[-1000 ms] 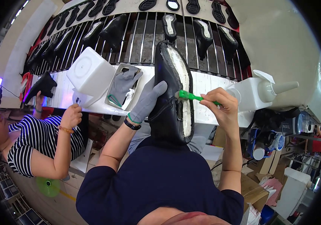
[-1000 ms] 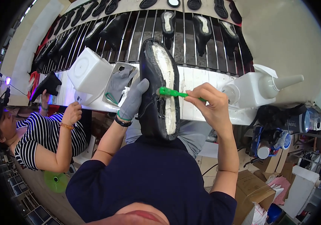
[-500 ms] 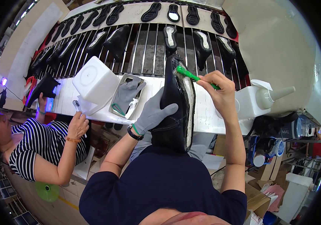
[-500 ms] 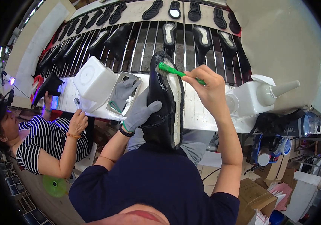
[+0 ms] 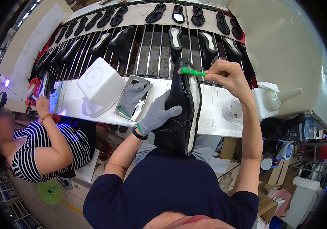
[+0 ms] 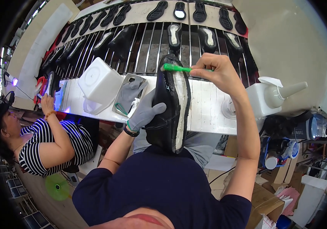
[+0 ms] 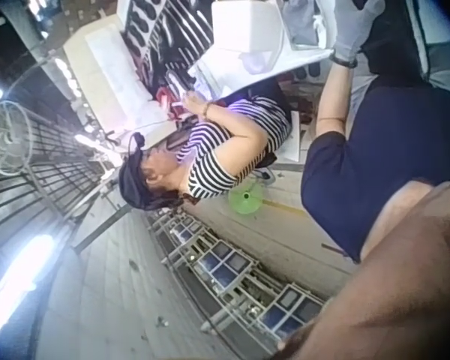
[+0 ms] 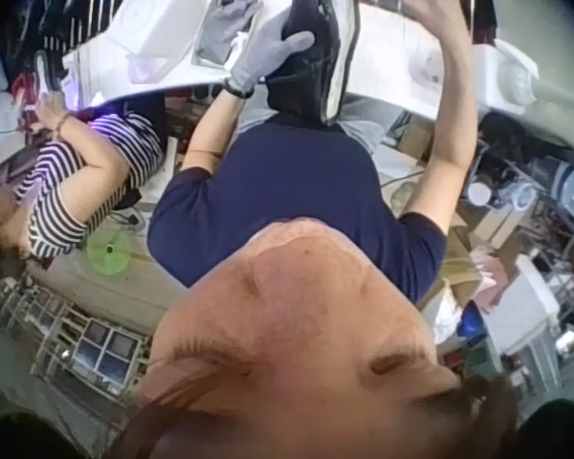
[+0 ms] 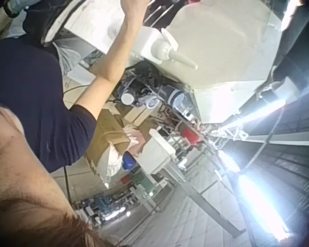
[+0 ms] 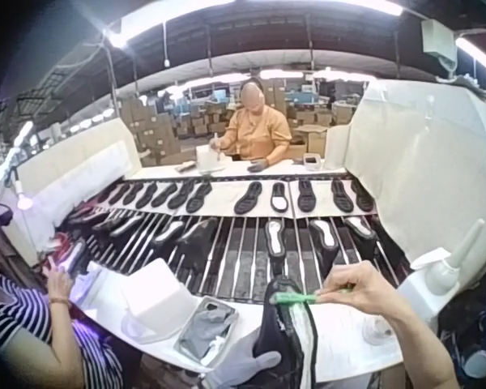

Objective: The recorder is applying glue to the bottom rim of black leather boots using a brush and a container of adhesive at a shoe manufacturing station.

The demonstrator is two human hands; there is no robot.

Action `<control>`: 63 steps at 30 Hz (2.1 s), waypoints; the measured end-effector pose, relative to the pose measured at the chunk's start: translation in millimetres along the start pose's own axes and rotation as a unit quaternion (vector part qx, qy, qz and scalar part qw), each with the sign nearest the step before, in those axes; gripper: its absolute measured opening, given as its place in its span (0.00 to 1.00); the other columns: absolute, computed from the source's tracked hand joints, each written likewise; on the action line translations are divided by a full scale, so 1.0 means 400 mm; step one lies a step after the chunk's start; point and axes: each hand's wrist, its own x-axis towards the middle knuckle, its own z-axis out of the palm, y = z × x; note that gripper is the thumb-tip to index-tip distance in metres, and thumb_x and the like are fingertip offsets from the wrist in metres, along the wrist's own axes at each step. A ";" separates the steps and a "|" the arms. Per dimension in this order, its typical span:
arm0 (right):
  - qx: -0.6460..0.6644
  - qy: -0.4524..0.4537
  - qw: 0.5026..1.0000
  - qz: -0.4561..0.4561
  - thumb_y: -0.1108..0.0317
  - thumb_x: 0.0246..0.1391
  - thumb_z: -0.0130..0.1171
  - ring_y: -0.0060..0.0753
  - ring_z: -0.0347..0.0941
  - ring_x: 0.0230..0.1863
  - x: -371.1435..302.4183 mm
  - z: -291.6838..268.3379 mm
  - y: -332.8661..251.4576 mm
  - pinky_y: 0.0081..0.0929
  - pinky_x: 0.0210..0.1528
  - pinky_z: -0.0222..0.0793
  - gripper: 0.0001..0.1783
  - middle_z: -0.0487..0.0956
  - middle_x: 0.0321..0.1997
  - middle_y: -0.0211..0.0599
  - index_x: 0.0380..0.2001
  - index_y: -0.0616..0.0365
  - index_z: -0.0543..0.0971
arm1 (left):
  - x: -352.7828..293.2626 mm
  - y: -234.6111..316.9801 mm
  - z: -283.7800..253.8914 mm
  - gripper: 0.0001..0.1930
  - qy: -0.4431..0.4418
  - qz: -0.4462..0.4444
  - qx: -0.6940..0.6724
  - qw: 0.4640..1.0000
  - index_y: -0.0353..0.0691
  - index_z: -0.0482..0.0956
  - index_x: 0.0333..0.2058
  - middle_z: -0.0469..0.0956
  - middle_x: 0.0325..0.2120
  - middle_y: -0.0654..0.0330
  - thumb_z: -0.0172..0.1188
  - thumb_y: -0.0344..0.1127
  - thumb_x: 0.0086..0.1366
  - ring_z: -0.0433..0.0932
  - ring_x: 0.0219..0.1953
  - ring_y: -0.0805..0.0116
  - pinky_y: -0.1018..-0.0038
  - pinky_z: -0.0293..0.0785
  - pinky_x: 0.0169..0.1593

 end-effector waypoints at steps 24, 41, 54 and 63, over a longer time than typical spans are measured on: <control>0.066 -0.218 0.974 0.022 0.70 0.46 0.73 0.29 0.78 0.29 -0.136 0.038 -0.041 0.26 0.33 0.70 0.07 0.82 0.28 0.34 0.28 0.59 0.85 | 0.018 -0.003 -0.015 0.23 0.100 0.037 -0.164 0.981 0.32 0.74 0.48 0.76 0.35 0.63 0.57 0.49 0.68 0.74 0.36 0.77 0.79 0.72 0.43; 0.034 -0.158 0.986 0.035 0.74 0.46 0.73 0.24 0.80 0.30 -0.135 0.066 -0.057 0.23 0.31 0.69 0.06 0.81 0.25 0.34 0.25 0.63 0.84 | 0.042 -0.070 -0.067 0.27 0.106 0.013 -0.127 0.986 0.30 0.67 0.60 0.76 0.50 0.59 0.52 0.45 0.71 0.76 0.49 0.74 0.74 0.71 0.56; -0.049 -0.070 0.995 0.054 0.64 0.48 0.72 0.19 0.60 0.21 0.078 0.069 -0.007 0.23 0.24 0.55 0.08 0.75 0.19 0.28 0.27 0.58 0.86 | 0.018 -0.040 -0.037 0.26 0.108 0.036 -0.169 0.979 0.32 0.73 0.52 0.75 0.40 0.63 0.56 0.52 0.69 0.72 0.42 0.77 0.77 0.70 0.49; 0.130 -0.182 0.974 0.032 0.63 0.49 0.74 0.14 0.68 0.25 0.007 0.054 -0.010 0.19 0.28 0.60 0.11 0.81 0.22 0.27 0.27 0.59 0.86 | 0.035 -0.100 -0.063 0.24 0.143 0.016 -0.157 0.977 0.35 0.74 0.44 0.71 0.37 0.64 0.56 0.54 0.69 0.69 0.40 0.78 0.77 0.68 0.48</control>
